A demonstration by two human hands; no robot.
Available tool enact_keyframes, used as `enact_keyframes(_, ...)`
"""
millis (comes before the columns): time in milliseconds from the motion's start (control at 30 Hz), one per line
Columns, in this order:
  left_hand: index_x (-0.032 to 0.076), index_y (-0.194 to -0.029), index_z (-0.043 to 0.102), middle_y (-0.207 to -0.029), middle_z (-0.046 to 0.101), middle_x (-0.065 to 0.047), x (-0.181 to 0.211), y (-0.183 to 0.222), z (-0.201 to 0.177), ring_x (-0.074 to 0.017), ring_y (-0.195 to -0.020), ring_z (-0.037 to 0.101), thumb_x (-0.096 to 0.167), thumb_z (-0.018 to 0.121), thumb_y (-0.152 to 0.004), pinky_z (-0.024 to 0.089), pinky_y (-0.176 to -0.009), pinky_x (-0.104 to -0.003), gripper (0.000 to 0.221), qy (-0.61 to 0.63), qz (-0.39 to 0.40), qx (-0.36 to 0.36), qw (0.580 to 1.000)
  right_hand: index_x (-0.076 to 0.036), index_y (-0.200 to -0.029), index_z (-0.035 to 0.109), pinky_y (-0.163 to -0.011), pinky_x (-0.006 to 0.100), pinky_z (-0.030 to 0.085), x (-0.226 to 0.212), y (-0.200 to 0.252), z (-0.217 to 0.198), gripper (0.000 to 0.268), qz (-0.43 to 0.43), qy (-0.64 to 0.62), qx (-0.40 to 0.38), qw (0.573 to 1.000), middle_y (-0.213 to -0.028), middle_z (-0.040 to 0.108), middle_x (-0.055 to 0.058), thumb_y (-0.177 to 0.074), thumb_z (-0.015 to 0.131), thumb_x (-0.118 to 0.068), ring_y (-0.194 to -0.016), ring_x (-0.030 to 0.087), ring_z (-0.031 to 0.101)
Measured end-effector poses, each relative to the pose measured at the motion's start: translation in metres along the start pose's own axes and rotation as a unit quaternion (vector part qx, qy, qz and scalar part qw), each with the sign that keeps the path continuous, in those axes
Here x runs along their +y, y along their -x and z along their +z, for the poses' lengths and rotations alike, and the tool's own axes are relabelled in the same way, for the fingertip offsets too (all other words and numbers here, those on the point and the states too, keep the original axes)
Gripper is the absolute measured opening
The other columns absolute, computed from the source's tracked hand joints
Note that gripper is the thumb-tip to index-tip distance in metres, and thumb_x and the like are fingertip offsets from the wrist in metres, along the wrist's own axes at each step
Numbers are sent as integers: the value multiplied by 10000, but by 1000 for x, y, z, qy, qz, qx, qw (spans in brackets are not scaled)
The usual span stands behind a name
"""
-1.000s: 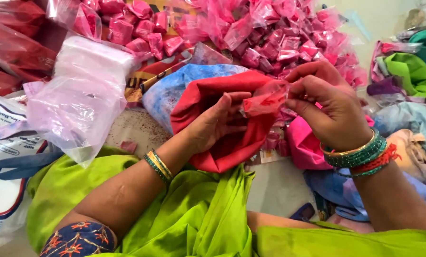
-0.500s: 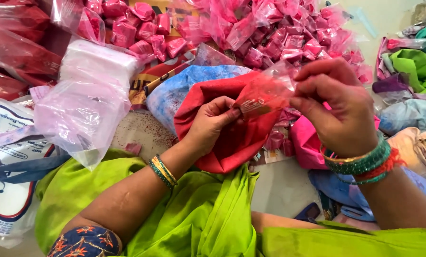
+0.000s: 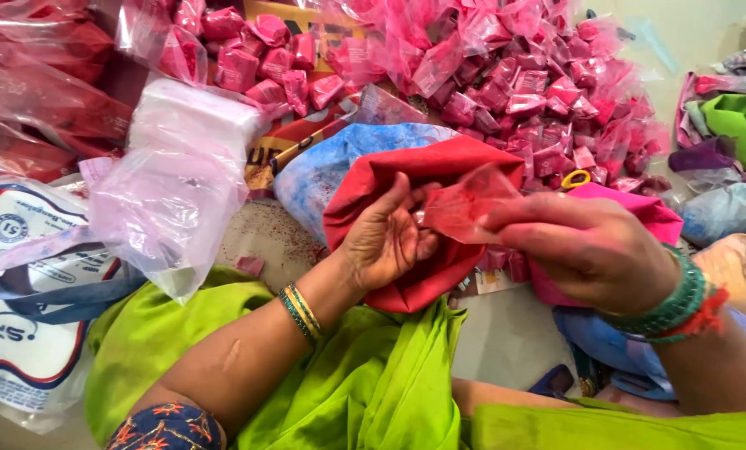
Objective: The person fills small plastic bags with red powder using a spoon.
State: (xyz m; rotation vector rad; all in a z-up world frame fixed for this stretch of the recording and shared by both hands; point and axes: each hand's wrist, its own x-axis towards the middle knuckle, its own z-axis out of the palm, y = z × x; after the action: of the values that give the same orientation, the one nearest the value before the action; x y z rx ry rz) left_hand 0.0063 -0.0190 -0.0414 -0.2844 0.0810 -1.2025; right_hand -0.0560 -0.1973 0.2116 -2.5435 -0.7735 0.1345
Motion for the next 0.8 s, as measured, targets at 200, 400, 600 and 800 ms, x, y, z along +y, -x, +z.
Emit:
enact_keyframes(200, 61, -1438, 518, -1346, 676, -110, 1, 1, 5, -247, -1187, 689, 153, 628, -1081, 617, -991, -376, 385, -35, -6, 20, 999, -30, -1041, 707, -854, 357, 603, 8, 20, 0, 254, 55, 32, 18, 998, -1187, 719, 131, -795, 654, 5, -1031, 274, 748)
enact_keyframes(400, 152, -1457, 521, -1352, 658, -40, -13, -4, 31, -218, -1206, 674, 171, 722, -946, 595, -1005, -444, 550, -118, 103, 47, 987, -20, -1203, 681, -987, 403, 518, -19, -10, 6, 441, 141, -9, 91, 986, -1286, 644, 184, -767, 718, -77, -1204, 301, 652)
enact_keyframes(600, 77, -1444, 536, -1404, 628, -94, -23, -8, -8, -255, -1283, 627, 194, 702, -1035, 543, -1091, -474, 457, -77, 144, 74, 984, -47, -1091, 760, -969, 388, 515, -15, -4, 29, 254, 181, 69, 189, 963, -1194, 653, 131, -845, 798, 3, -1137, 267, 632)
enact_keyframes(800, 110, -1431, 534, -1391, 618, -91, -19, 2, 33, -265, -1284, 621, 61, 666, -988, 510, -1120, -517, 465, -106, 60, 27, 992, -35, -1109, 749, -801, 266, 567, -2, 17, 21, 170, 213, 62, 208, 953, -1072, 698, 97, -959, 752, 45, -931, 148, 705)
